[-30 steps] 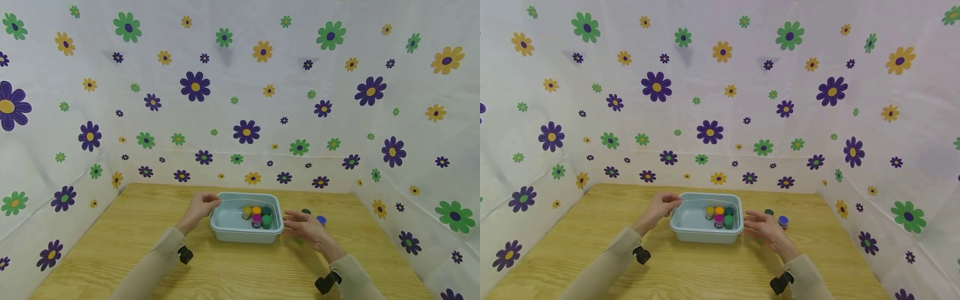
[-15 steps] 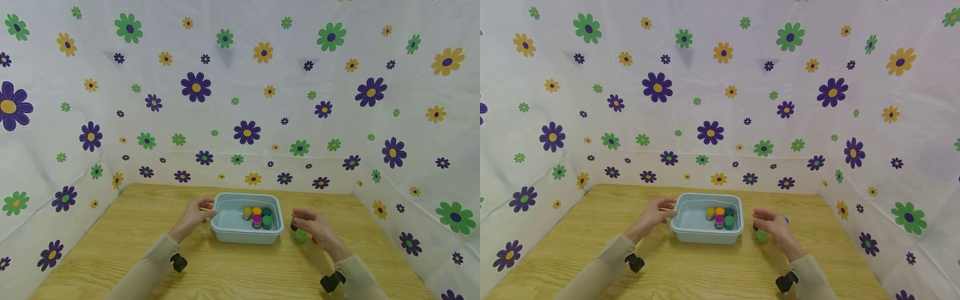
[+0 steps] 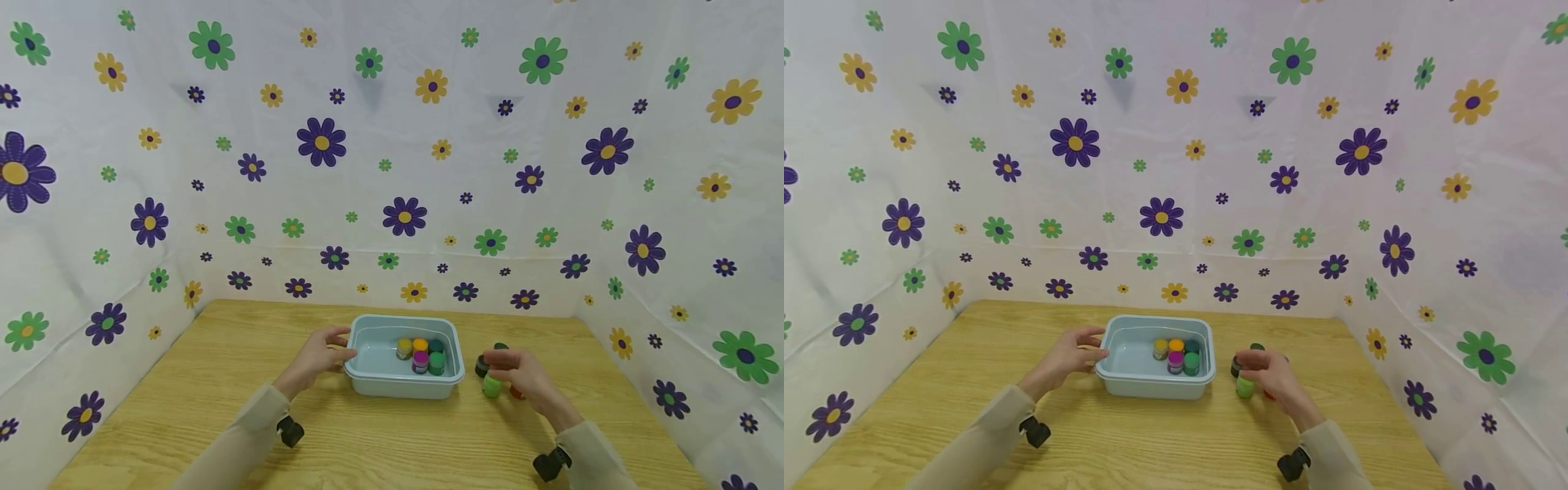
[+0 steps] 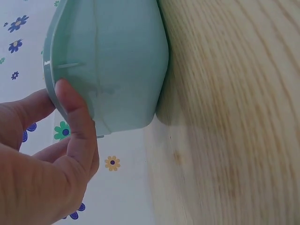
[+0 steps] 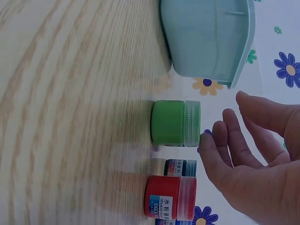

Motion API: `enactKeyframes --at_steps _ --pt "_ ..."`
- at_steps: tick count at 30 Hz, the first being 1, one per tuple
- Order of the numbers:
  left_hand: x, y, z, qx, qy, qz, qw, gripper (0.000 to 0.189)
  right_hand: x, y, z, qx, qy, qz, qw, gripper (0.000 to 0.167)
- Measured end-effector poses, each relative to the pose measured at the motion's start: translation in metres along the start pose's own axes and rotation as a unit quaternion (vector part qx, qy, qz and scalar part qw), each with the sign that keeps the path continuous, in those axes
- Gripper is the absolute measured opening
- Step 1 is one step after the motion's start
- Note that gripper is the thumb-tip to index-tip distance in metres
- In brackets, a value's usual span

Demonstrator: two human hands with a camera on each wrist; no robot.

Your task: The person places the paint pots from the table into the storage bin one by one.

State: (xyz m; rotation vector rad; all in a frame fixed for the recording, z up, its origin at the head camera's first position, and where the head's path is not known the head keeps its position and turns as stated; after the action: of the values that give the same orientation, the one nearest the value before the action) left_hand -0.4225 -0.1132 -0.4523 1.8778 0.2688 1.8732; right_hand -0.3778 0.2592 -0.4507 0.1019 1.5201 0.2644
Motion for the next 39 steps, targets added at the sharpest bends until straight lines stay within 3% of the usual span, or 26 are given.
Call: enactKeyframes --at_steps 18,29,39 --pt "-0.009 0.001 -0.001 0.010 0.015 0.010 0.9998 0.055 0.014 -0.009 0.002 -0.032 -0.037 0.035 0.9982 0.042" --pt "-0.017 -0.004 -0.002 0.003 0.027 0.048 0.9985 0.056 0.020 -0.022 0.004 -0.084 -0.014 0.033 0.9958 0.047" --pt "-0.014 -0.004 -0.003 0.001 0.027 0.058 0.9979 0.057 0.021 -0.021 0.001 -0.073 -0.010 0.034 0.9967 0.047"
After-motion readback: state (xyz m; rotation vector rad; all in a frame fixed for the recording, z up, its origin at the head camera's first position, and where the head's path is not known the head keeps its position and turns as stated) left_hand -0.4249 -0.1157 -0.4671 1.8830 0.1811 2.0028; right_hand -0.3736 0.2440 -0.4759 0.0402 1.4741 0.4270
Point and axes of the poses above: each hand's wrist, its own z-axis away from the middle knuckle, its own y-axis out of the back of the hand, x = y × z, the point moved 10 cm from there along -z, towards the middle knuckle, and after that the axes turned 13 degrees about -z, right-handed, at the moved point
